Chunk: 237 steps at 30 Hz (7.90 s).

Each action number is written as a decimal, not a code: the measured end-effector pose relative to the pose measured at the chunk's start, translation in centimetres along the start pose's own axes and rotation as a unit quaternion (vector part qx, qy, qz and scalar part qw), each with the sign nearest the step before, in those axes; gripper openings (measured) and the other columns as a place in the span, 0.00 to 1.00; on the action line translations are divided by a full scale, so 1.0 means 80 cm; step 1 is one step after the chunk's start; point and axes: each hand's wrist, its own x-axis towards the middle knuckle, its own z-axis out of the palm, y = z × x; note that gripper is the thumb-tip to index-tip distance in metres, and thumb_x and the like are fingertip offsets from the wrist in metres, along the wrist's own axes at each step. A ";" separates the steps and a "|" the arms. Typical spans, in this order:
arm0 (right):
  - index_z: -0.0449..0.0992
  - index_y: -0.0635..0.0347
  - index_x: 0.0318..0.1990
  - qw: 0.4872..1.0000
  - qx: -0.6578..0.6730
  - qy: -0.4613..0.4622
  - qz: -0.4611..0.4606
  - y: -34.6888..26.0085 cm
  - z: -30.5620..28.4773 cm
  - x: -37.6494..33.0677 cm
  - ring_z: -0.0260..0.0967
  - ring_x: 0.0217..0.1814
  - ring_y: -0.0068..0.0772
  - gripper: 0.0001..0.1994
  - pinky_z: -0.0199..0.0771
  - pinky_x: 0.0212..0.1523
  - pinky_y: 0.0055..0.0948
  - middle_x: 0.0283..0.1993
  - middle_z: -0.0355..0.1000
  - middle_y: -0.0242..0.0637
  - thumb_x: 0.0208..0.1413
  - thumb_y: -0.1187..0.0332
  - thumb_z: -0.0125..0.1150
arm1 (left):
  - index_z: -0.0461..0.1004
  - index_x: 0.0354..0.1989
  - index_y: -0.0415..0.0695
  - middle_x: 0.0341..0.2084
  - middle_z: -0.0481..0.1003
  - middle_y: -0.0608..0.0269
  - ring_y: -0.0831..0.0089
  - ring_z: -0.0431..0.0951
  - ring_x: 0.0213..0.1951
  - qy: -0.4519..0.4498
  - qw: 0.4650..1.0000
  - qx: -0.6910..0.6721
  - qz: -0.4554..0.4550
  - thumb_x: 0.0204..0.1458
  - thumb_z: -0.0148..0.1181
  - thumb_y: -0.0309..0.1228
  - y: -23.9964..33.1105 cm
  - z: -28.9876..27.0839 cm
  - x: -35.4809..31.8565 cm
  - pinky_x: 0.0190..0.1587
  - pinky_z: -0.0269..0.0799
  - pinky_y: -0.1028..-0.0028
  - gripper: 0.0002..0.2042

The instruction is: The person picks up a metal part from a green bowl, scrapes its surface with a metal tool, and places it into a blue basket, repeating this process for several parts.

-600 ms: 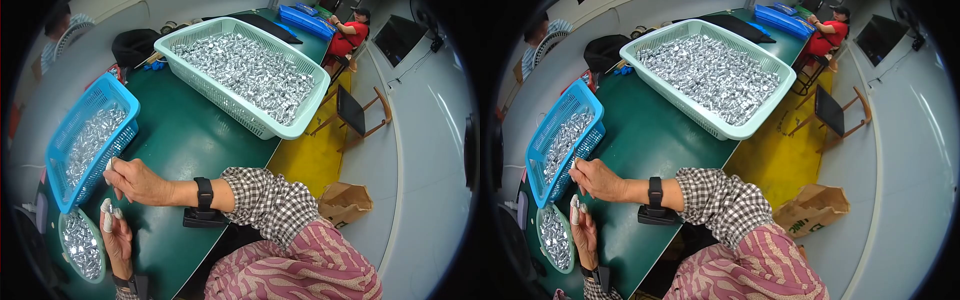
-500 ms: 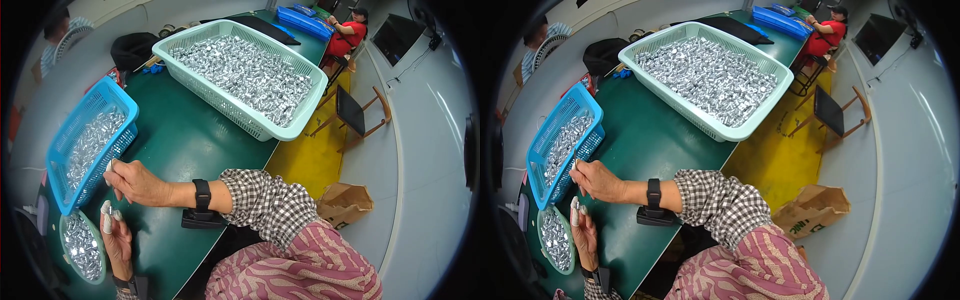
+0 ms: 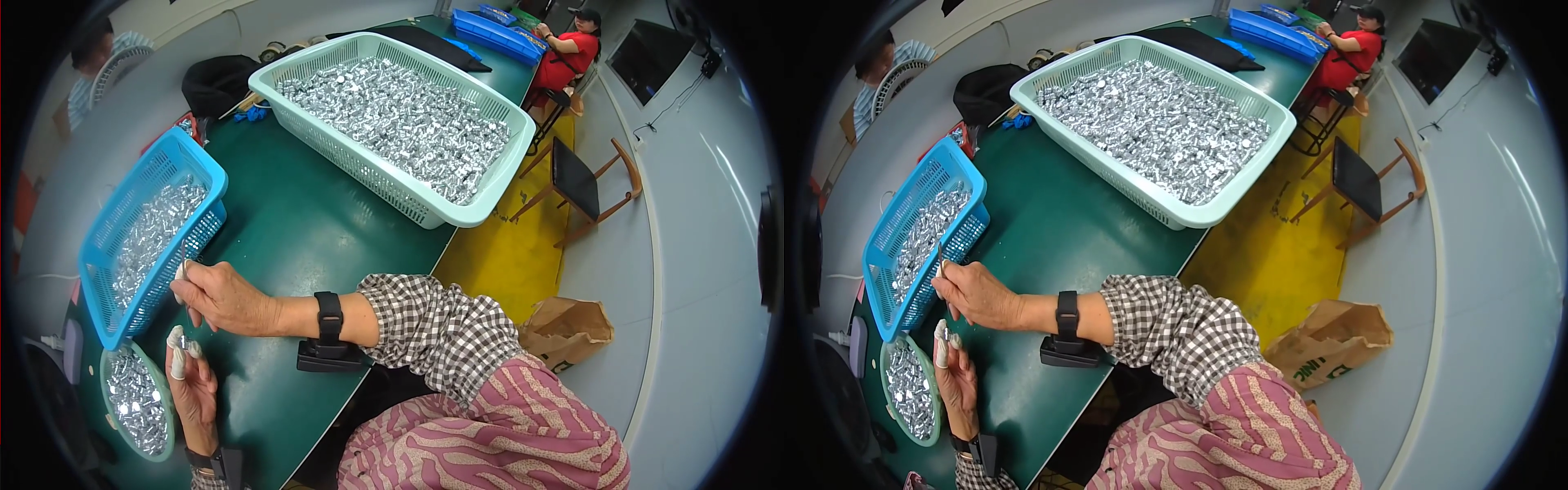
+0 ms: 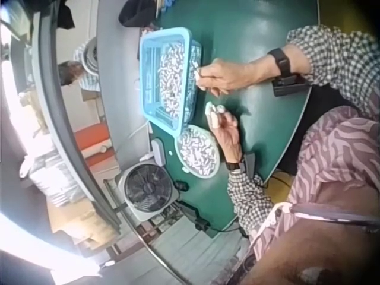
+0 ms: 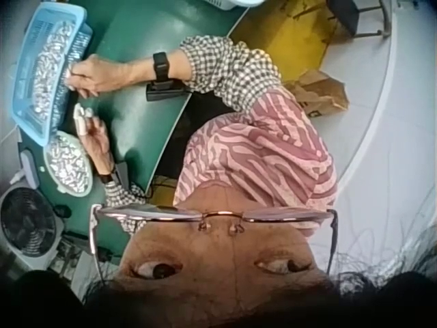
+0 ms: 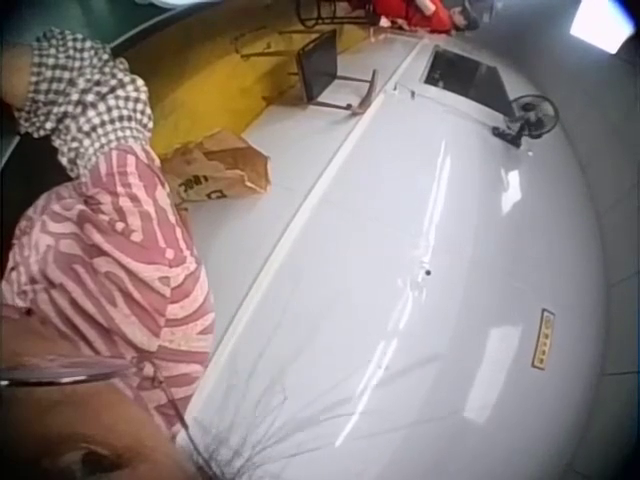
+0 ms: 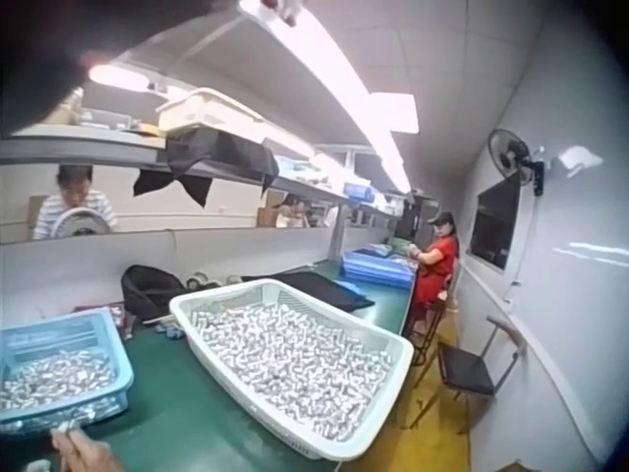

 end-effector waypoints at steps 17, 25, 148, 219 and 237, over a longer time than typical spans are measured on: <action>0.64 0.66 0.30 1.000 -0.003 -0.016 -0.008 -0.010 0.006 -0.012 0.63 0.11 0.23 0.13 0.62 0.12 0.22 0.15 0.67 0.36 0.63 0.65 0.45 | 0.56 0.57 0.42 0.33 0.70 0.61 0.80 0.70 0.18 0.009 1.000 -0.003 -0.011 0.58 0.51 0.34 -0.004 0.005 0.000 0.12 0.69 0.84 0.21; 0.70 0.67 0.37 0.999 0.041 -0.033 0.006 0.000 0.026 -0.010 0.64 0.14 0.20 0.13 0.63 0.15 0.20 0.24 0.72 0.35 0.64 0.64 0.45 | 0.59 0.57 0.40 0.34 0.70 0.61 0.82 0.69 0.19 -0.010 0.999 0.034 0.013 0.57 0.50 0.34 0.012 0.013 -0.013 0.13 0.67 0.85 0.20; 0.72 0.68 0.35 0.894 -0.368 -0.169 -0.192 0.009 0.014 -0.016 0.68 0.20 0.24 0.05 0.68 0.20 0.21 0.31 0.75 0.38 0.58 0.75 0.51 | 0.67 0.46 0.38 0.31 0.75 0.62 0.83 0.68 0.14 0.036 0.983 0.179 0.028 0.55 0.52 0.23 0.010 0.027 -0.009 0.13 0.61 0.84 0.10; 0.70 0.67 0.43 0.946 0.148 -0.151 0.245 -0.023 0.009 -0.013 0.73 0.42 0.33 0.14 0.75 0.41 0.28 0.43 0.72 0.41 0.64 0.64 0.45 | 0.66 0.35 0.42 0.18 0.72 0.50 0.49 0.74 0.25 0.156 0.802 0.496 0.295 0.48 0.59 0.33 0.014 0.063 -0.034 0.27 0.67 0.58 0.11; 0.71 0.69 0.44 0.957 -0.234 -0.173 0.010 0.009 0.011 -0.017 0.72 0.36 0.25 0.12 0.74 0.35 0.23 0.38 0.72 0.39 0.61 0.67 0.51 | 0.65 0.41 0.39 0.31 0.73 0.60 0.80 0.73 0.19 0.121 0.905 0.395 0.105 0.53 0.55 0.27 0.017 0.075 -0.039 0.17 0.67 0.81 0.10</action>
